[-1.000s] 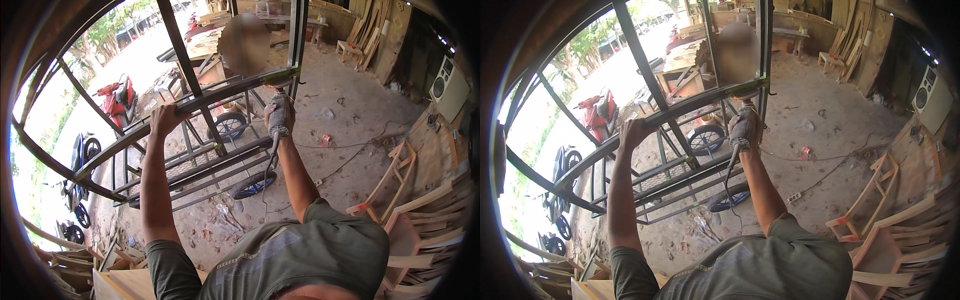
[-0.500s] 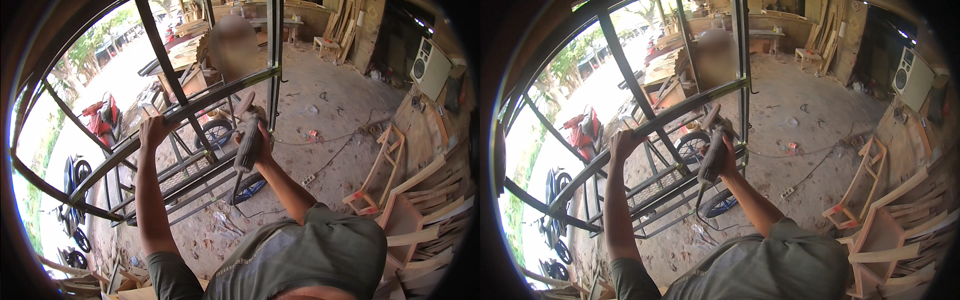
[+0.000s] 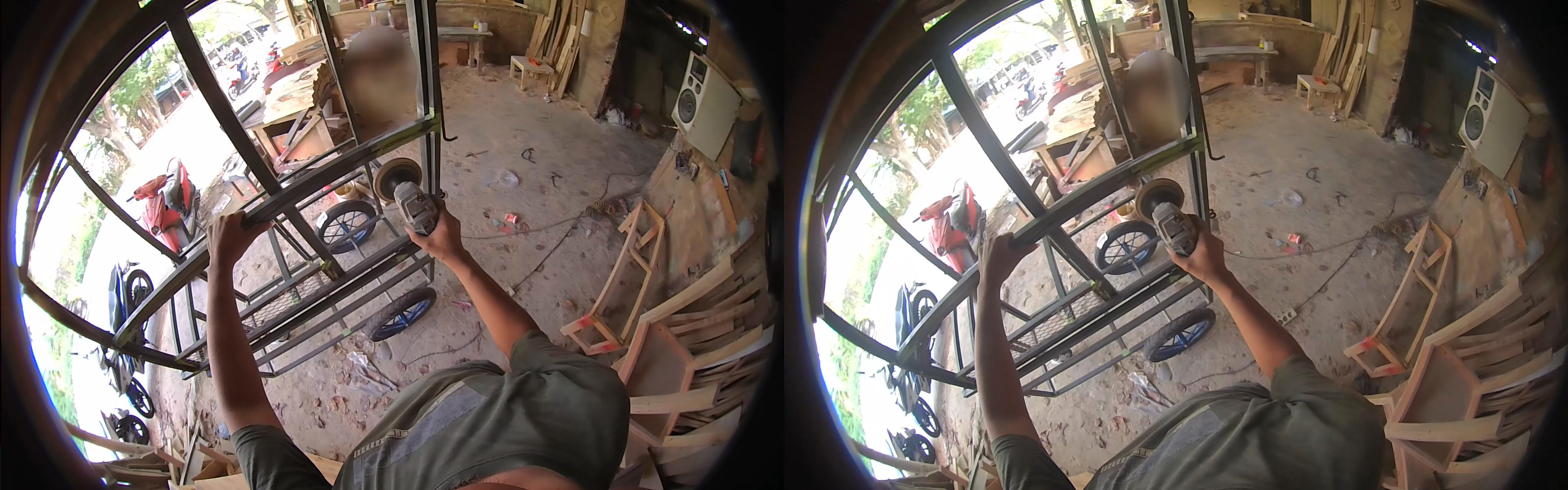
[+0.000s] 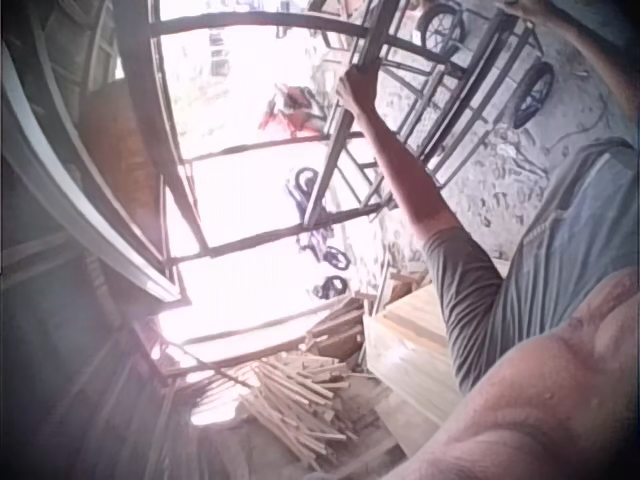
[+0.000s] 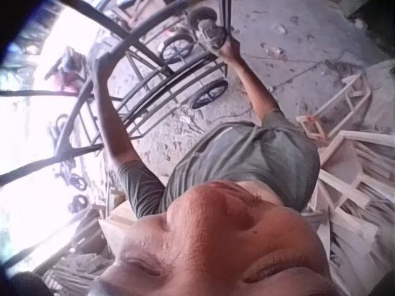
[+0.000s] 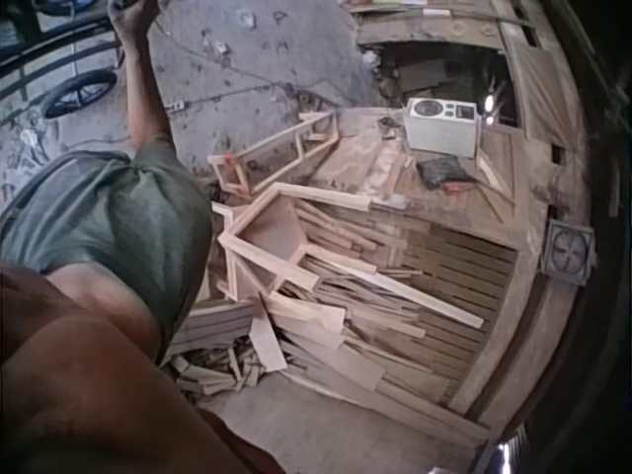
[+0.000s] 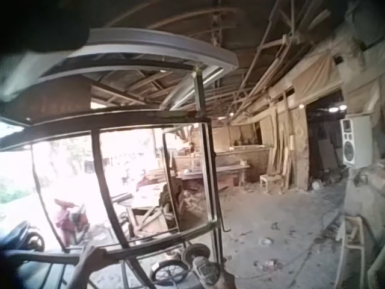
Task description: The person uses a power grinder to smooth the joints and edges of a large metal cart frame, moving the tool along the bars while holding the frame steady.
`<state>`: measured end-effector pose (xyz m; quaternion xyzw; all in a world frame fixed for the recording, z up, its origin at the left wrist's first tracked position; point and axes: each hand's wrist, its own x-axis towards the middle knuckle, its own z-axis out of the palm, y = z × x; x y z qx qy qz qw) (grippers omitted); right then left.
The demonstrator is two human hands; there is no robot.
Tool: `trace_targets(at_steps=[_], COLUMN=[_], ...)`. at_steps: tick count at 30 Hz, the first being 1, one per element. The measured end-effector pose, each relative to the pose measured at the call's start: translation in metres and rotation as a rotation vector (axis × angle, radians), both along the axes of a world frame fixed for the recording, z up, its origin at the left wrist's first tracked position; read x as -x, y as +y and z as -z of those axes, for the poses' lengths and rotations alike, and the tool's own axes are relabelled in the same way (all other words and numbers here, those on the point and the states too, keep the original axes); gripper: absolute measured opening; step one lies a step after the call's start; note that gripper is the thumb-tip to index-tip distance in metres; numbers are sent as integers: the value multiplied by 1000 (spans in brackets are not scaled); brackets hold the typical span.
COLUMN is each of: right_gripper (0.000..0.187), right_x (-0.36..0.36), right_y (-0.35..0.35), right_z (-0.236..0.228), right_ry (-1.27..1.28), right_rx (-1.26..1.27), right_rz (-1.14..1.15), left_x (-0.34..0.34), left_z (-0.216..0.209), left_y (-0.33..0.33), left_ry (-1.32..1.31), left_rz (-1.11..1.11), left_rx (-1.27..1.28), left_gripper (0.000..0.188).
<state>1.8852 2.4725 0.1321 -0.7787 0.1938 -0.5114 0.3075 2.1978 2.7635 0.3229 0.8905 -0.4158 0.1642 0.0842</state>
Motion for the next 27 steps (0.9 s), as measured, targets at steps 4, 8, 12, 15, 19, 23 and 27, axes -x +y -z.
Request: trace_targets(at_steps=[4,8,12,15,19,23,27], right_gripper=[74,75,78,79,77,76,72], right_x=[-15,-24,-29,-24,-16,-4,-2], right_y=[-21,-36,-54,-68,-87,-106,-123], right_z=[-9,-5,0,0,4,-3,11], right_ry=[29,85,67,47,77,-31,-120], right_rx=[47,103,95,77,73,57,17], right_rz=[-104,-126,-142,-176,-143,-147,-125], left_x=[-6,-5,-6,-8,-11,-8,-9], left_z=[4,5,5,7,10,8,10], left_y=[0,-3,-4,-6,-7,-6,-8], left_ry=[-15,-42,-49,-27,-18,18,-15], left_rz=[-7,2,43,48,64,69,85], left_rx=[26,30,53,63,86,91,90], left_gripper=[62,60,59,60,60,59,58])
